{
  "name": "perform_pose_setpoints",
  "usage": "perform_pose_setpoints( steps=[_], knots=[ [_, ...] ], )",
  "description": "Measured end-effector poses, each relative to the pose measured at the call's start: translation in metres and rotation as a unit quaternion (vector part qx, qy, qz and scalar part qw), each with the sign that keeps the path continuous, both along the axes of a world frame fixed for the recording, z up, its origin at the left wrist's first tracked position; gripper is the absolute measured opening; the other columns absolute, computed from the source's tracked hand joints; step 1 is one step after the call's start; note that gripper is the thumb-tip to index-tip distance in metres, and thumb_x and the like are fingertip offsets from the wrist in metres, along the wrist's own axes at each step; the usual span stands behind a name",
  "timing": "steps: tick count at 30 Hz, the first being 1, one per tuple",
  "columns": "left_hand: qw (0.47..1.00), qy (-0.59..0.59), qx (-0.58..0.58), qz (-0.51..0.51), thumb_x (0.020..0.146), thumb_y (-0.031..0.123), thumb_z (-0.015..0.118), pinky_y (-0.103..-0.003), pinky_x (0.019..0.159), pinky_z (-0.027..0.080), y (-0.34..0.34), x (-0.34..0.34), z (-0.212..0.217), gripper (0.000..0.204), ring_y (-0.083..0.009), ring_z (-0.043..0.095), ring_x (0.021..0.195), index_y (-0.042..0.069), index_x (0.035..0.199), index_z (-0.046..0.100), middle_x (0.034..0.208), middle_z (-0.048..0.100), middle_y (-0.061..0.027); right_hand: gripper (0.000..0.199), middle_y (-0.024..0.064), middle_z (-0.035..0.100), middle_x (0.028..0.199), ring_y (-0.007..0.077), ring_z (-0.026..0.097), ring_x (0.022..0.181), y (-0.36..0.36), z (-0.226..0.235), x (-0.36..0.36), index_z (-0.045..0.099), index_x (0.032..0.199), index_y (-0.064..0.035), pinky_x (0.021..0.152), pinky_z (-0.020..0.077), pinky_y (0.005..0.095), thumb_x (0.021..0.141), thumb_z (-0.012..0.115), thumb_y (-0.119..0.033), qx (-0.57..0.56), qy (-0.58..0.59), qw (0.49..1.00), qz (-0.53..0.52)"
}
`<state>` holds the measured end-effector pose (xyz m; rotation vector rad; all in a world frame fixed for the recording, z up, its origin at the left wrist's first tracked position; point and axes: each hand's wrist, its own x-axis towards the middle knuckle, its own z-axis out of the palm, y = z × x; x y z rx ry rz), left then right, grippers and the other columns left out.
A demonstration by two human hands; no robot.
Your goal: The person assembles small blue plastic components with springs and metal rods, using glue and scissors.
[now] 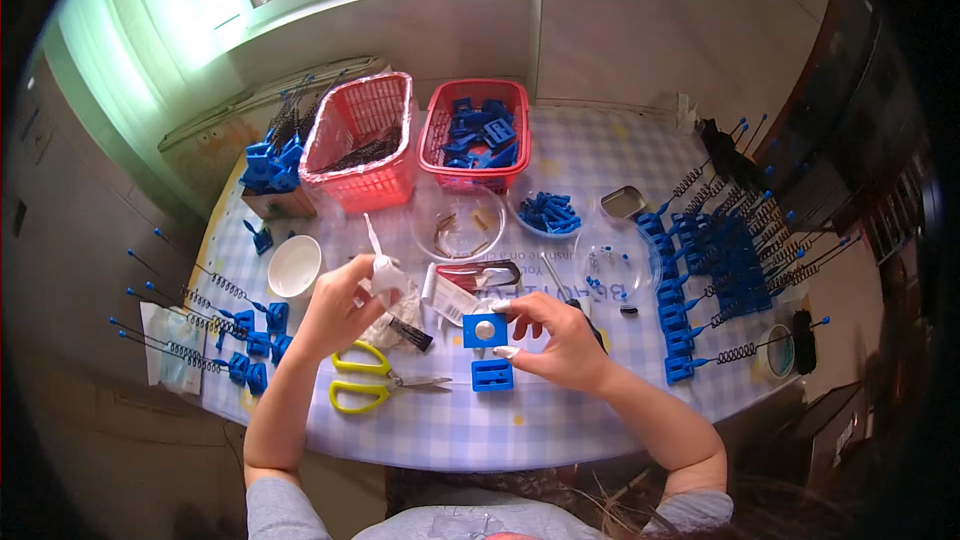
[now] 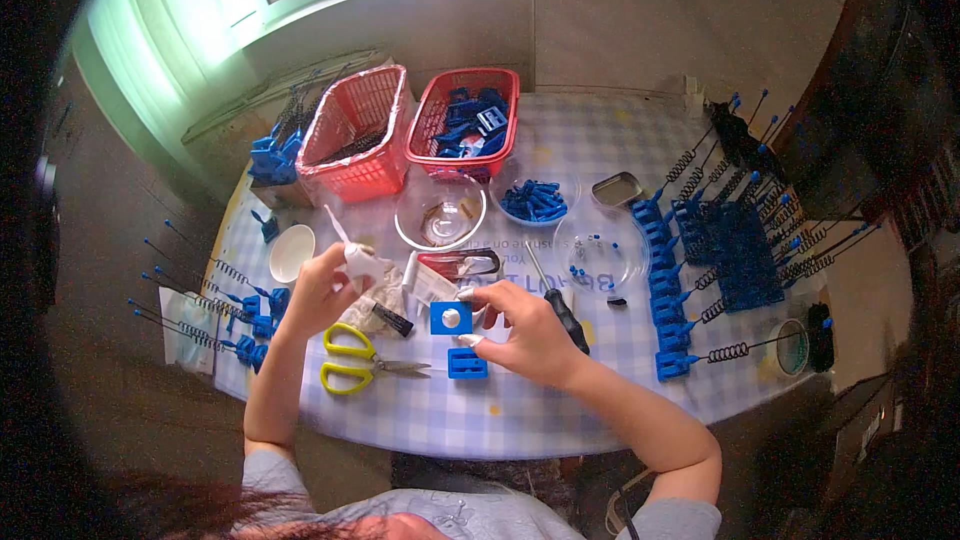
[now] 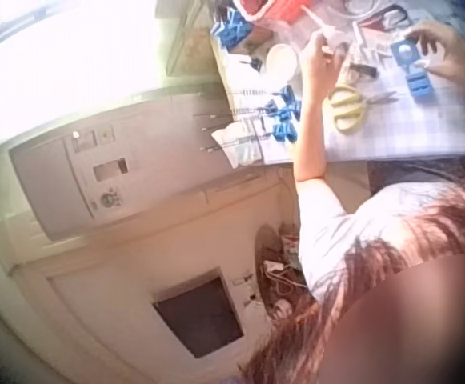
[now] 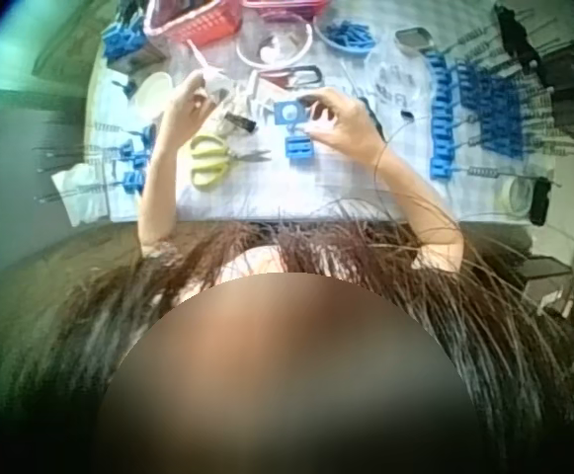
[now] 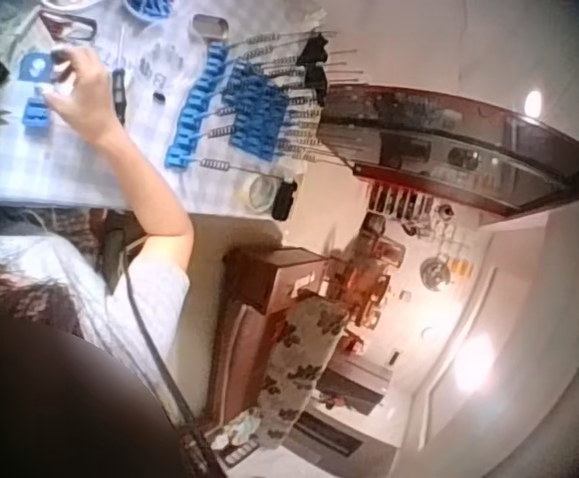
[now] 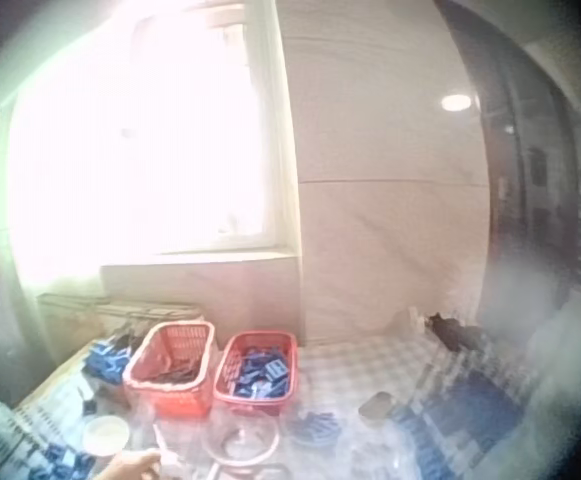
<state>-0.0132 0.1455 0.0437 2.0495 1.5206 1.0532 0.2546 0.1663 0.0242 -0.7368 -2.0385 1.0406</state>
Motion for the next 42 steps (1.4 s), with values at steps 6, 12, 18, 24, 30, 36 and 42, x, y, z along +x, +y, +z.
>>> perform_pose_setpoints(
  steps=[6,12,18,24,30,36,42],
  knots=[
    [0.999,0.003,-0.009,-0.043,0.071,0.004,0.06,-0.019,0.053,0.043,-0.011,-0.007,0.001,0.022,-0.0093,0.053,0.061,0.0,0.092,0.054,0.077,0.057,-0.0066,0.041,0.006,0.055,0.085,0.0136,0.055,0.068,0.005,0.003,0.004,0.053,0.1,-0.0053,0.059,0.0426,0.0255,0.061,0.065,-0.008,-0.013,0.001,0.999,-0.041],
    [0.969,-0.183,-0.139,-0.084,0.079,0.003,0.051,-0.02,0.051,0.047,-0.015,-0.008,-0.003,0.026,-0.0099,0.054,0.058,-0.001,0.104,0.045,0.086,0.058,-0.0077,0.041,0.0045,0.055,0.085,0.0126,0.054,0.068,0.009,0.003,0.006,0.054,0.099,-0.006,0.058,0.0424,0.0245,0.059,0.065,-0.007,-0.016,0.003,0.999,-0.05],
    [0.913,-0.332,-0.196,-0.131,0.082,0.007,0.048,-0.021,0.046,0.045,-0.016,-0.007,-0.006,0.032,-0.0115,0.054,0.065,0.003,0.113,0.04,0.092,0.055,-0.0112,0.041,0.0022,0.056,0.083,0.0087,0.054,0.069,0.011,0.004,0.008,0.055,0.099,-0.0063,0.057,0.0385,0.0211,0.06,0.068,-0.004,-0.012,0.012,0.998,-0.066],
    [0.785,-0.515,-0.328,-0.107,0.085,0.015,0.048,-0.016,0.045,0.039,-0.016,-0.006,-0.007,0.036,-0.012,0.054,0.069,0.008,0.118,0.038,0.099,0.051,-0.0127,0.042,0.0029,0.056,0.083,0.0094,0.054,0.068,0.012,0.005,0.008,0.055,0.099,-0.0058,0.056,0.0396,0.0215,0.059,0.067,-0.005,-0.009,0.011,0.997,-0.079],
    [0.846,-0.466,-0.255,-0.044,0.08,0.022,0.057,-0.014,0.048,0.044,-0.012,-0.006,-0.004,0.03,-0.0069,0.051,0.059,0.004,0.1,0.043,0.086,0.055,-0.0114,0.041,0.0048,0.055,0.086,0.0131,0.054,0.07,0.012,0.002,0.007,0.054,0.099,-0.0053,0.058,0.0423,0.0252,0.059,0.064,-0.008,0.004,0.004,0.997,-0.077],
    [0.847,-0.511,-0.145,-0.025,0.071,0.017,0.068,-0.013,0.045,0.039,-0.011,-0.01,-0.011,0.031,-0.0034,0.042,0.05,0.004,0.088,0.046,0.069,0.051,-0.0024,0.042,0.0037,0.056,0.082,0.0112,0.053,0.068,0.01,-0.001,0.005,0.056,0.098,-0.0071,0.056,0.0403,0.0227,0.058,0.069,-0.007,0.021,0.003,0.997,-0.071],
    [0.817,-0.563,-0.124,0.007,0.076,0.008,0.06,-0.015,0.045,0.041,-0.012,-0.013,-0.021,0.019,-0.0077,0.052,0.058,0.004,0.089,0.048,0.077,0.056,-0.007,0.039,0.0064,0.055,0.085,0.0147,0.053,0.068,0.008,0.002,0.004,0.054,0.096,-0.0047,0.06,0.0431,0.0258,0.06,0.066,-0.009,0.01,-0.004,0.999,-0.05]
  ],
)
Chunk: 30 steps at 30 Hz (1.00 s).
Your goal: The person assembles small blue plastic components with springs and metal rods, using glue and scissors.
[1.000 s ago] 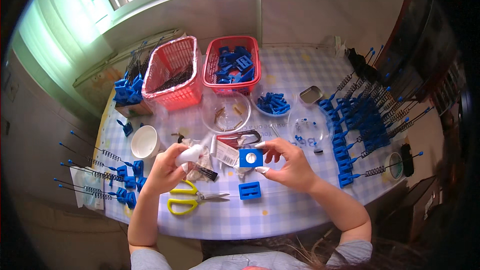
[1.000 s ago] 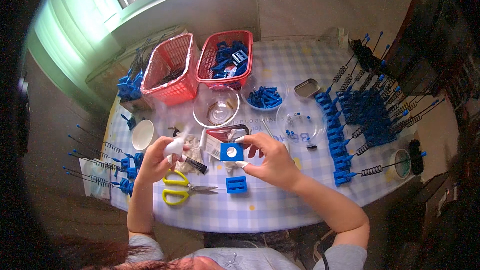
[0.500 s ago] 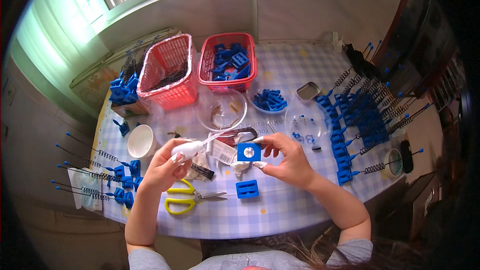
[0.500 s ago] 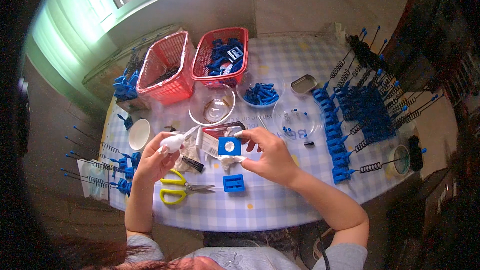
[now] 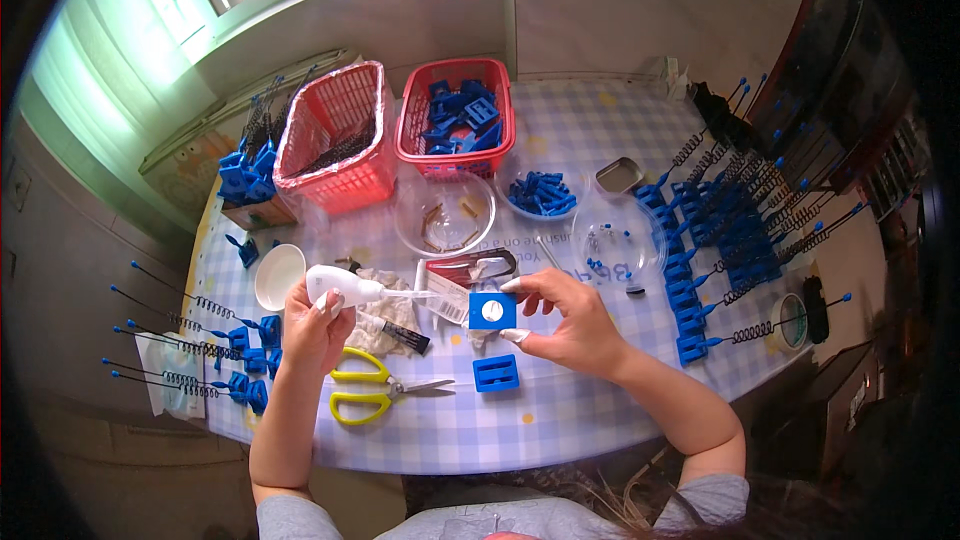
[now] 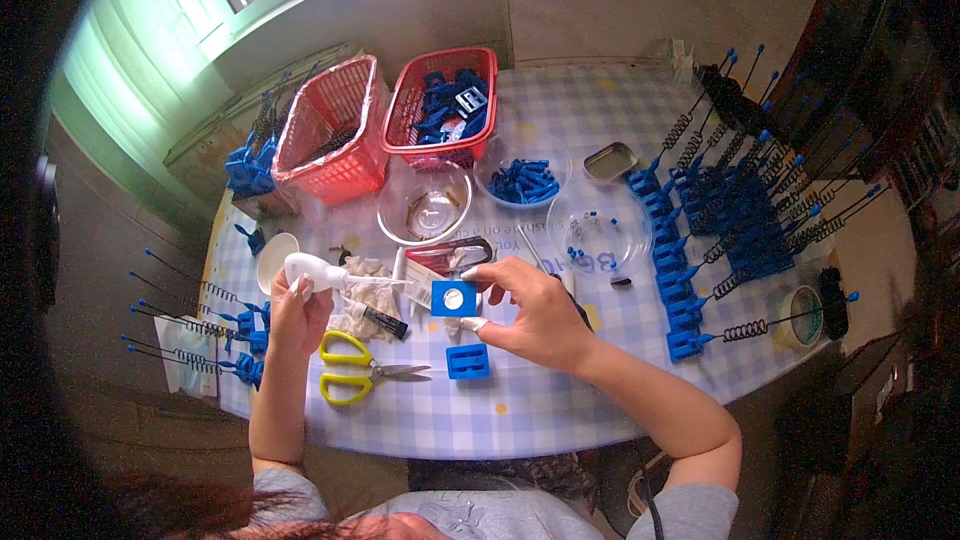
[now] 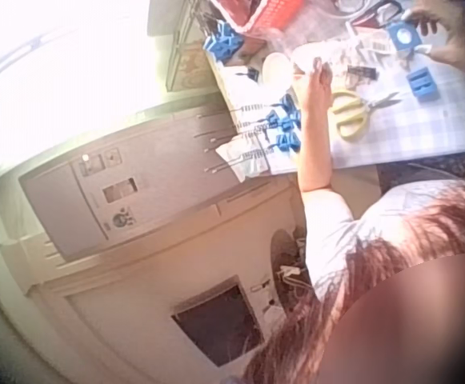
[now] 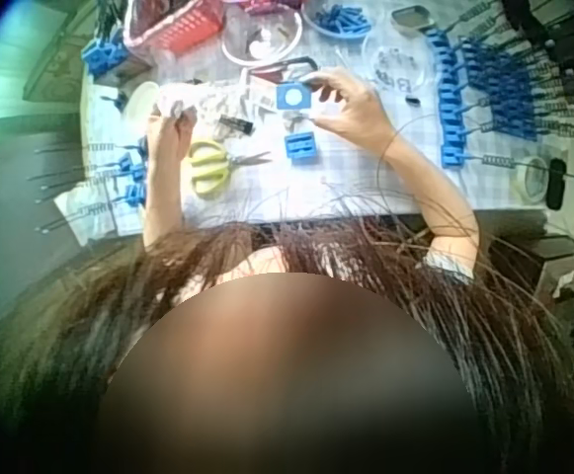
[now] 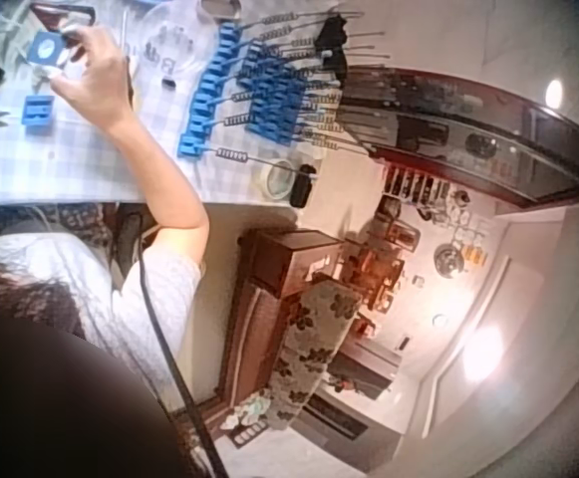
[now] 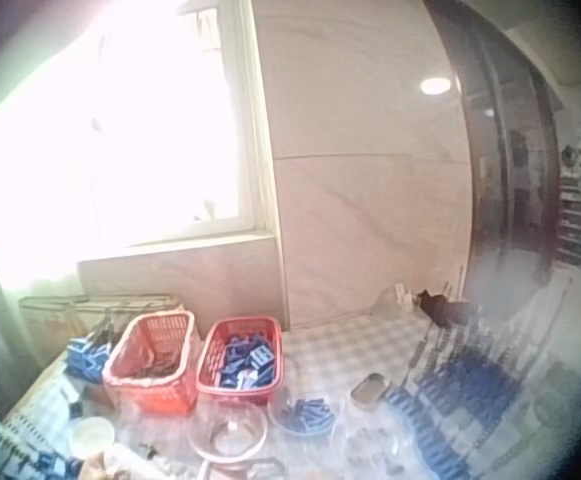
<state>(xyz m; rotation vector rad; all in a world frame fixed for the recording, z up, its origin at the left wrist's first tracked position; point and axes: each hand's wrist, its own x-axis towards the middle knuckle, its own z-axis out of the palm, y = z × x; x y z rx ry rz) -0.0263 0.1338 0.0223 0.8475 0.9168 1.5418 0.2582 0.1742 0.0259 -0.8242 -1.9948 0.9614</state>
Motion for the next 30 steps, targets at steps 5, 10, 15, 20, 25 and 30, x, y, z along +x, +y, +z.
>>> perform_pose_setpoints(
  steps=[5,10,15,20,25,30],
  knots=[
    [0.999,-0.027,-0.026,0.036,0.078,0.008,0.055,-0.017,0.039,0.04,-0.001,0.017,0.007,0.015,-0.01,0.053,0.053,0.003,0.09,0.047,0.074,0.056,-0.0095,0.039,0.0072,0.055,0.083,0.0149,0.053,0.068,-0.001,-0.002,-0.001,0.054,0.096,-0.0034,0.061,0.0438,0.026,0.06,0.066,-0.011,-0.003,-0.012,1.0,0.014],
    [0.999,0.024,-0.022,-0.043,0.081,0.012,0.05,-0.018,0.036,0.04,-0.001,0.011,0.0,0.013,-0.0121,0.052,0.045,0.003,0.091,0.046,0.065,0.056,-0.0122,0.039,0.0059,0.055,0.083,0.014,0.054,0.069,-0.002,-0.008,-0.003,0.055,0.096,-0.0047,0.06,0.043,0.0254,0.059,0.067,-0.01,-0.002,-0.006,1.0,0.015],
    [0.997,0.05,-0.049,-0.024,0.081,0.012,0.049,-0.019,0.035,0.039,-0.001,0.015,0.003,0.013,-0.0117,0.05,0.04,0.004,0.09,0.046,0.061,0.055,-0.0128,0.04,0.0044,0.056,0.084,0.013,0.054,0.07,-0.003,-0.008,-0.003,0.055,0.096,-0.0064,0.06,0.0421,0.025,0.059,0.069,-0.01,-0.006,-0.005,1.0,0.016],
    [0.996,0.072,-0.037,-0.043,0.08,0.015,0.052,-0.018,0.031,0.038,-0.001,0.014,0.003,0.015,-0.0105,0.05,0.044,0.006,0.088,0.043,0.068,0.053,-0.0084,0.04,0.0045,0.056,0.085,0.0132,0.055,0.071,-0.002,-0.01,-0.003,0.055,0.096,-0.0068,0.061,0.0423,0.0251,0.059,0.068,-0.009,-0.009,-0.009,1.0,0.021],
    [0.995,0.084,-0.03,-0.054,0.08,0.014,0.052,-0.018,0.032,0.038,-0.002,0.011,0.001,0.017,-0.0102,0.05,0.044,0.007,0.092,0.042,0.068,0.053,-0.0078,0.04,0.0079,0.054,0.082,0.0162,0.054,0.068,-0.003,-0.007,-0.003,0.053,0.096,-0.0022,0.063,0.0445,0.0265,0.059,0.066,-0.01,0.004,-0.01,1.0,0.028],
    [0.997,0.067,-0.031,-0.017,0.08,0.01,0.051,-0.018,0.036,0.039,-0.003,0.02,0.008,0.011,-0.0102,0.05,0.041,0.004,0.086,0.044,0.061,0.055,-0.0113,0.039,0.0081,0.054,0.082,0.0162,0.054,0.068,-0.003,-0.008,-0.004,0.053,0.095,-0.0022,0.063,0.0446,0.0267,0.059,0.066,-0.01,0.002,-0.006,1.0,0.026]
  ],
)
